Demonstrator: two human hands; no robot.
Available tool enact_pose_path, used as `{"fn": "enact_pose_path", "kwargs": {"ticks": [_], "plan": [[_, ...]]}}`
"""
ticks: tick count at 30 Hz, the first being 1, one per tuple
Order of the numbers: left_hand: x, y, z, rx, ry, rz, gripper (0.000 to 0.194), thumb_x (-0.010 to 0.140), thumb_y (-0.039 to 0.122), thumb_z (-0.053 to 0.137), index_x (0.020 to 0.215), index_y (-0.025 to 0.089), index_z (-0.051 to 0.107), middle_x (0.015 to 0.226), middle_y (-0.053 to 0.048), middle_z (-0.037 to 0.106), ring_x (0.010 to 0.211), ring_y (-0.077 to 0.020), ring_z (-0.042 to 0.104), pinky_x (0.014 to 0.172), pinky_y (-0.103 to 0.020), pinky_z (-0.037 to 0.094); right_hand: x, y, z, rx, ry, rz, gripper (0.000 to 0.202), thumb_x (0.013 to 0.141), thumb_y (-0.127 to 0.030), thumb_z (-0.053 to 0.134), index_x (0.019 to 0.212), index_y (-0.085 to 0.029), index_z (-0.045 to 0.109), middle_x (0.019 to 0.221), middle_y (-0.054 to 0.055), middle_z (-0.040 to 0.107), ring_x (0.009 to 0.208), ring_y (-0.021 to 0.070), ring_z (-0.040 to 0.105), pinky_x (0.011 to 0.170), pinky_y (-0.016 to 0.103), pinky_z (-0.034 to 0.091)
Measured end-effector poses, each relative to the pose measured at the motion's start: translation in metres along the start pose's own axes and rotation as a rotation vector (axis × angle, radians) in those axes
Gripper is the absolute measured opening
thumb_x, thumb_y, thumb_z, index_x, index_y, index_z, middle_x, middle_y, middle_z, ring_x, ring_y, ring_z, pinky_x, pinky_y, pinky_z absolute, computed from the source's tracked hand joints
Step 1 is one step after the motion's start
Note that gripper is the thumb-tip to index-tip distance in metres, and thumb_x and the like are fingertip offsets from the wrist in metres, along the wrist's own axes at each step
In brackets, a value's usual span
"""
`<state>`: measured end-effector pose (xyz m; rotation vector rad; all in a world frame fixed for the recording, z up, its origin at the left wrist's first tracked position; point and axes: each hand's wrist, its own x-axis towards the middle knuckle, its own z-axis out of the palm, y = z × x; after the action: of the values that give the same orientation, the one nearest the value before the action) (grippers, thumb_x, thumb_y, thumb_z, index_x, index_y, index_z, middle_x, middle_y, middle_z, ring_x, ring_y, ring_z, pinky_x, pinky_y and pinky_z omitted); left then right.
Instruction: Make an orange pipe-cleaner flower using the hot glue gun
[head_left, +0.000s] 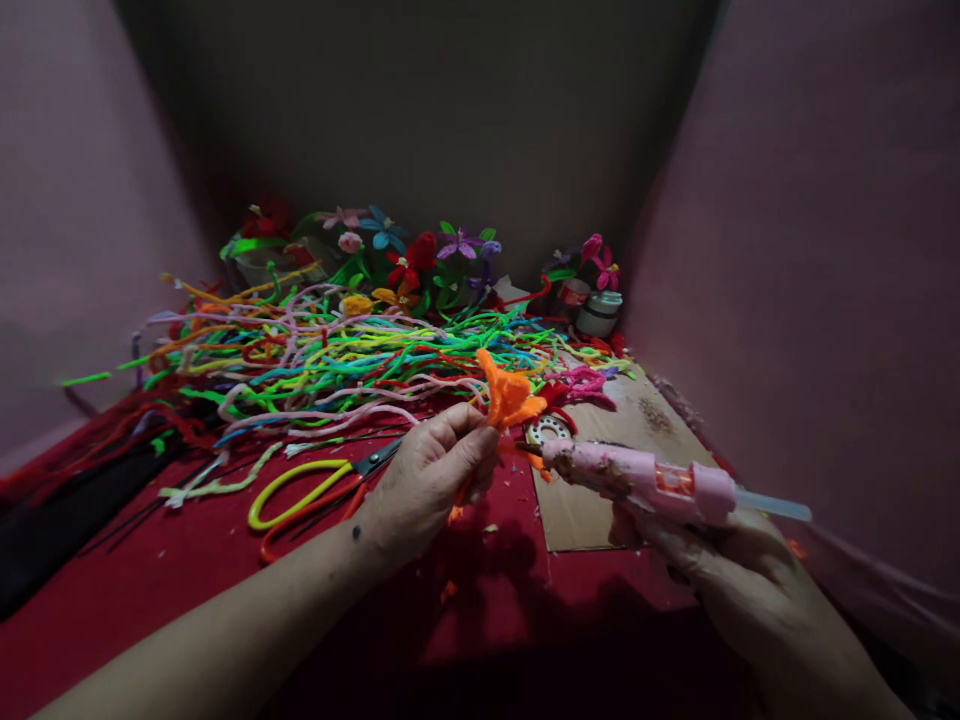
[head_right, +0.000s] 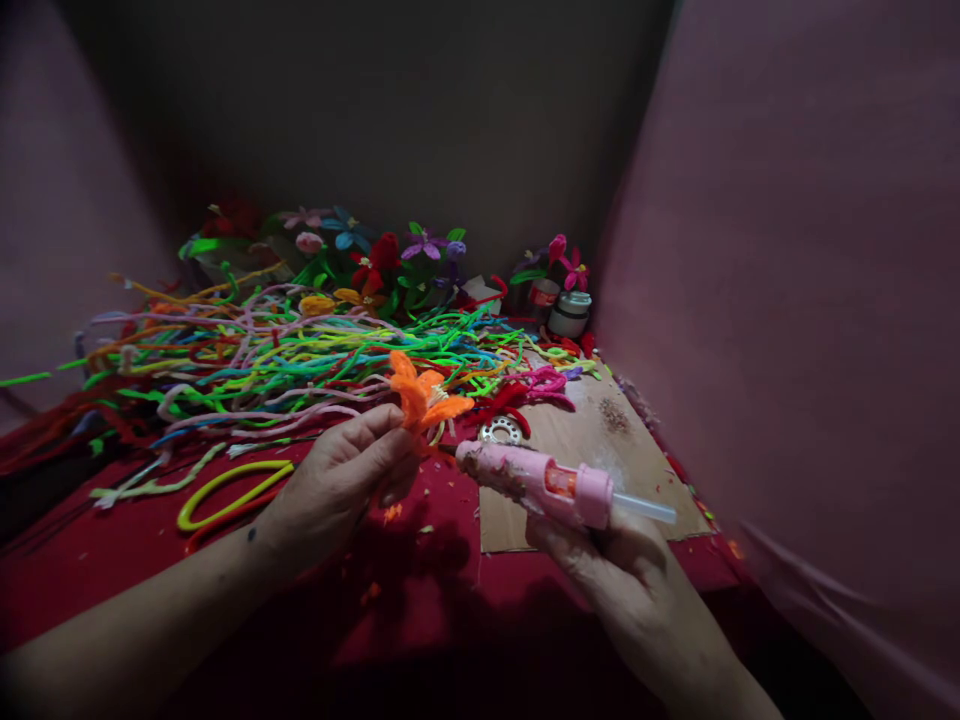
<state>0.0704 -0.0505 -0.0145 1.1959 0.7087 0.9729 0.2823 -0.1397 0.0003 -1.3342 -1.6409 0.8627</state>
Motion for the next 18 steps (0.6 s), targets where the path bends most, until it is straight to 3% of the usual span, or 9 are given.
{"fn": "enact_pose_path", "kwargs": {"ticks": [6,13,18], "plan": [[0.000,-0.001,-0.001,0.013,-0.012,0.013,0.026,0.082,0.036,0.054,0.070,0.016,0.044,0.051,0.007,0.041,0.043,-0.0030,0.035,0.043,-0.018,0.028,-0.004,-0.012,0.005,0.063,0.053,0.101,0.036,0.083,-0.039,0.050,0.113,-0.023,0.063,0.099,0.008,0.070,0.111,0.0290,0.055,0.096,0.040,0.043],[0.000,-0.001,-0.002,-0.022,-0.010,0.013,0.023,0.083,0.034,0.054,0.072,0.016,0.045,0.052,0.007,0.042,0.043,-0.0032,0.036,0.042,-0.017,0.029,-0.003,-0.011,0.002,0.083,0.046,0.066,0.032,0.083,-0.036,0.050,0.110,-0.025,0.065,0.098,0.008,0.071,0.110,0.0282,0.056,0.094,0.039,0.044],[0.002,0.003,-0.003,-0.166,0.002,-0.020,0.017,0.084,0.031,0.053,0.080,0.016,0.046,0.054,0.007,0.041,0.041,-0.0019,0.035,0.039,-0.014,0.028,-0.005,-0.004,0.000,0.046,0.094,-0.023,0.028,0.080,-0.034,0.054,0.104,-0.025,0.068,0.104,0.008,0.068,0.100,0.0292,0.061,0.081,0.036,0.052]]}}
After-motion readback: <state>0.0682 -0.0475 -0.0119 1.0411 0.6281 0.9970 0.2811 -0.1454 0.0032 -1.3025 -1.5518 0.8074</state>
